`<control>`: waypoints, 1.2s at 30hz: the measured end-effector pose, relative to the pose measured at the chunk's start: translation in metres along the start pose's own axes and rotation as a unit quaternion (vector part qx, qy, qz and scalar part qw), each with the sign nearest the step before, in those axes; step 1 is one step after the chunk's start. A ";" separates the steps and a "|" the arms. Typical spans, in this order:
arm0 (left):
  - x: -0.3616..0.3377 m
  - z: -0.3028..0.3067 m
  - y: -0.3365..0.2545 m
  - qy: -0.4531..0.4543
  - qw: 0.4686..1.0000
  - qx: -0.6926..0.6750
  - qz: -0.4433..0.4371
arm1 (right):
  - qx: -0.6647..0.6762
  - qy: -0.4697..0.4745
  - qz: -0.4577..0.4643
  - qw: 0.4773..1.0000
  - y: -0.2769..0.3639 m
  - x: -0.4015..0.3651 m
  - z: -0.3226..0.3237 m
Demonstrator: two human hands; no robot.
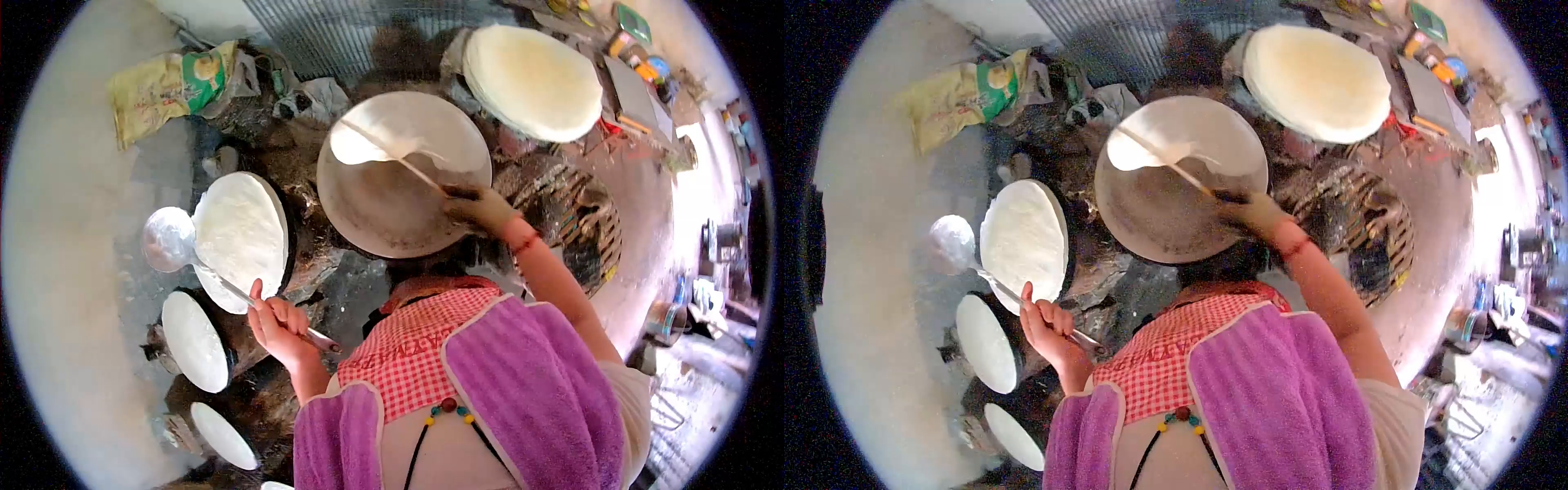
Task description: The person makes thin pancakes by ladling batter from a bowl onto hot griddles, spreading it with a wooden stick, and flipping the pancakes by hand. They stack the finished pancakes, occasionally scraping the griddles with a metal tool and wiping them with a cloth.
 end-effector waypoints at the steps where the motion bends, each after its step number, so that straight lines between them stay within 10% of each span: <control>1: 0.000 0.001 -0.005 -0.002 1.000 0.006 -0.011 | 0.001 -0.025 0.010 1.000 -0.020 0.001 0.017; 5: -0.004 0.014 -0.003 -0.009 0.999 0.033 -0.010 | 0.189 -0.061 -0.066 0.978 -0.036 0.025 0.033; 8: 0.003 0.009 -0.003 -0.004 1.000 0.012 0.009 | -0.193 0.087 0.099 0.972 -0.009 0.065 -0.007; 10: 0.012 0.005 -0.004 -0.001 1.000 0.003 0.010 | -0.289 0.186 -0.017 0.939 0.029 0.054 -0.013; 15: 0.027 0.010 -0.008 -0.029 0.999 0.021 0.014 | -0.233 0.055 0.165 0.957 0.012 0.046 0.063; 16: 0.028 0.014 -0.006 -0.037 0.999 0.032 0.023 | -0.100 -0.020 0.002 0.995 -0.006 0.057 0.074; 21: 0.047 0.009 0.002 -0.001 0.998 0.030 0.055 | -0.213 0.100 0.143 0.961 0.001 0.093 0.016; 28: 0.072 0.008 0.002 0.053 0.990 0.069 0.112 | -0.142 0.051 0.028 0.988 0.010 0.065 0.038; 30: 0.079 0.008 0.009 0.020 0.968 0.198 0.153 | -0.108 0.020 -0.035 0.993 0.008 0.074 0.028; 33: 0.096 0.037 0.036 0.053 0.907 0.407 0.097 | -0.257 0.148 0.234 0.926 -0.007 0.067 -0.003; 36: 0.081 0.035 0.036 0.091 0.833 0.546 -0.018 | -0.239 0.123 0.083 0.960 0.019 0.011 0.011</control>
Point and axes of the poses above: each hand's wrist, its own x-axis towards the middle knuckle, its own z-axis out of the back of the hand, y = z × x, the point moved 4 cm from there along x, towards the middle knuckle, and after that the axes turned 9 degrees about z, right-handed, at the moved point
